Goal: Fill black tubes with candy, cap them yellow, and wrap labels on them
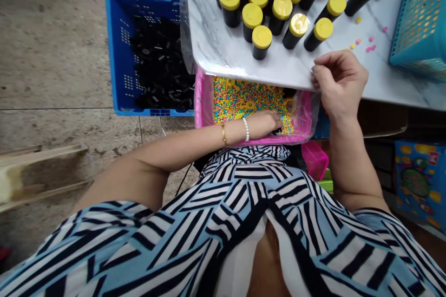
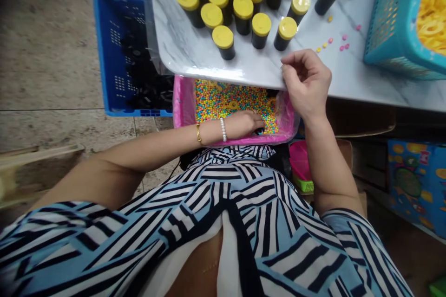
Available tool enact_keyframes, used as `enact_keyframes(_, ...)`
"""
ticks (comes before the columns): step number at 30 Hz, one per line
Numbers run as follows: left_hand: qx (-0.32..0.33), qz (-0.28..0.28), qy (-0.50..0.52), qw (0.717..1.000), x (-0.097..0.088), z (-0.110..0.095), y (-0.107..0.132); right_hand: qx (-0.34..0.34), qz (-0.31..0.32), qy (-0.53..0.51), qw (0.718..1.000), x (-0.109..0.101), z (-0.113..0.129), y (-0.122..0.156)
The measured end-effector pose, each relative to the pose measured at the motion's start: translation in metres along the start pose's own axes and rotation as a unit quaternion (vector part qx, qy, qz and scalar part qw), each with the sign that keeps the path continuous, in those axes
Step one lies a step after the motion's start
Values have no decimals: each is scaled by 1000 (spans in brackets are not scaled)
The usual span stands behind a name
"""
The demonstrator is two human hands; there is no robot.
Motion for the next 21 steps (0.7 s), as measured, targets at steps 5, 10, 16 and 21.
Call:
enact_keyframes(5, -78, 18, 109, 991, -9, 23, 14, -13, -4, 16, 1000, -3, 2, 1)
enact_keyframes(10, -122, 34, 118, 985, -13, 28, 27, -57, -37, 74, 995, -3, 10, 2)
enact_keyframes(16, -117, 49, 120, 985, -11, 29, 25, -89, -33, 103, 990, -2, 15, 3)
enact_keyframes(21, -115, 42, 89, 989, -19, 30, 27, -92, -22, 97, 991, -2, 12, 5)
Point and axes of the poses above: each hand's wrist, its own y-axis away from the middle knuckle, its own x-axis out of the palm, z = x × y, the point moved 9 cm from there along -y, towards the middle knuckle
